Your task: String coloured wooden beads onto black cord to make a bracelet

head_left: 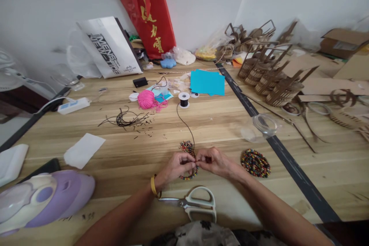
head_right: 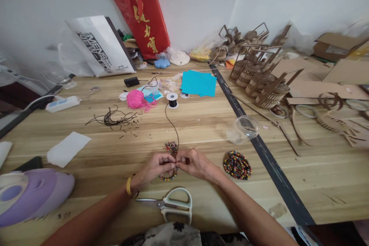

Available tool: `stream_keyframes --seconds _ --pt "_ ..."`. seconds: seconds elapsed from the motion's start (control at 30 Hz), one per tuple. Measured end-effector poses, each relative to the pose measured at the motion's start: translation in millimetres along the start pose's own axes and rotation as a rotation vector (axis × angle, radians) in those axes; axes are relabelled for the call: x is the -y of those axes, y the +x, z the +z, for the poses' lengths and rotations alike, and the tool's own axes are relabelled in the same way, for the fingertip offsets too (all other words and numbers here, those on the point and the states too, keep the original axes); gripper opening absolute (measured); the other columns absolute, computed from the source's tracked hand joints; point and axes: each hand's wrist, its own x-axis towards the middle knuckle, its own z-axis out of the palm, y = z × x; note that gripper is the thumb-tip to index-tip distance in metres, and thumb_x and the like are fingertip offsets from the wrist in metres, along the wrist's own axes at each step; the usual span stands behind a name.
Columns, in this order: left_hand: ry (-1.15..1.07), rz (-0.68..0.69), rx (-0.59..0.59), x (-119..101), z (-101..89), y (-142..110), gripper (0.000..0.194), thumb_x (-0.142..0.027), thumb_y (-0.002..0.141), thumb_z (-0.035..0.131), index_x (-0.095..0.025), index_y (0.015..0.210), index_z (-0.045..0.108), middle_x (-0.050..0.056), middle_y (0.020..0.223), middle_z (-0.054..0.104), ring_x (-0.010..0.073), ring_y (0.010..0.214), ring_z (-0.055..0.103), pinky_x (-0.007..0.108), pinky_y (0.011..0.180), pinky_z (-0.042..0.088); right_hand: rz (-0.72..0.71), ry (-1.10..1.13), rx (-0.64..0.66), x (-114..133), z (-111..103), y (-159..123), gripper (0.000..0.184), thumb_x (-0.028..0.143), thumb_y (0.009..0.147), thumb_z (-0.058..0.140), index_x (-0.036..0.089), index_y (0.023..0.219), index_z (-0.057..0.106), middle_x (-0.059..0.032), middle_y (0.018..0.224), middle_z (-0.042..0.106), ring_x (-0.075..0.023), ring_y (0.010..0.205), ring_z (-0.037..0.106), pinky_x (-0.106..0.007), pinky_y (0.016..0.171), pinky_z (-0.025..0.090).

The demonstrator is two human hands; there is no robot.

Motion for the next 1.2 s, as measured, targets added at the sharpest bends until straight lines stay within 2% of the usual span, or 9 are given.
stream_keyframes --seconds 0.1,0.3,0.5,0.7,0.8,1.07,1.2 --pt "0.010 0.017 0.017 0.9 -0.5 1.0 0.032 -0.040 0.067 0.072 -0.010 0.068 0.061 0.000 0.055 0.056 0.0068 0.049 0.047 0.019 0.049 0.036 0.033 0.065 0.015 1.0 -1.0 0.6 0.012 0.023 0.082 0.058 0.014 0.075 0.061 0.0047 0.057 0.048 -0.0070 0.051 0.038 -0.019 0.048 0.028" --pt "0.041 0.019 0.014 0.1 -2.0 1.1 0.030 -0.037 0.067 0.073 -0.009 0.071 0.063 0.001 0.061 0.056 0.0071 0.055 0.046 0.019 0.052 0.036 0.063 0.196 0.032 -0.3 -0.4 3.3 0.024 0.035 0.083 0.058 0.014 0.072 0.058 0.0051 0.056 0.044 -0.0069 0.051 0.034 -0.019 0.047 0.025" --pt "0.012 -0.004 0.023 -1.9 -1.2 -0.3 0.034 -0.041 0.067 0.073 -0.010 0.074 0.062 0.000 0.061 0.056 0.0071 0.055 0.047 0.019 0.053 0.036 0.107 0.255 0.028 1.8 -0.1 4.4 0.036 0.048 0.082 0.058 0.014 0.071 0.055 0.0057 0.054 0.041 -0.0064 0.049 0.033 -0.019 0.045 0.024" --pt "-0.010 0.012 0.039 -1.3 0.9 -1.4 0.034 -0.043 0.069 0.071 -0.011 0.073 0.059 -0.002 0.057 0.055 0.0066 0.050 0.045 0.019 0.049 0.033 0.165 0.372 0.072 6.3 -0.6 4.8 0.042 0.057 0.078 0.059 0.016 0.076 0.051 0.0068 0.053 0.042 -0.0057 0.044 0.036 -0.016 0.038 0.032" --pt "-0.021 0.021 0.034 -0.1 1.6 -1.0 0.035 -0.044 0.068 0.072 -0.012 0.069 0.057 -0.003 0.054 0.052 0.0062 0.049 0.043 0.019 0.048 0.032 0.172 0.398 0.107 7.1 -1.2 5.0 0.043 0.059 0.078 0.058 0.016 0.077 0.052 0.0066 0.052 0.045 -0.0056 0.042 0.039 -0.015 0.038 0.035" --pt "-0.081 0.058 0.053 -1.4 2.9 -2.3 0.035 -0.041 0.066 0.074 -0.014 0.065 0.052 -0.006 0.053 0.047 0.0057 0.049 0.040 0.019 0.049 0.031 0.160 0.418 0.124 8.4 -0.2 5.3 0.042 0.058 0.081 0.057 0.016 0.077 0.054 0.0068 0.050 0.046 -0.0053 0.040 0.040 -0.015 0.037 0.036" --pt "-0.130 0.015 0.049 -2.6 3.8 -3.7 0.032 -0.039 0.068 0.072 -0.013 0.066 0.054 -0.004 0.055 0.051 0.0057 0.048 0.043 0.019 0.048 0.033 0.148 0.420 0.094 8.5 1.6 5.1 0.041 0.056 0.082 0.056 0.016 0.075 0.054 0.0070 0.050 0.044 -0.0053 0.040 0.039 -0.015 0.037 0.036"
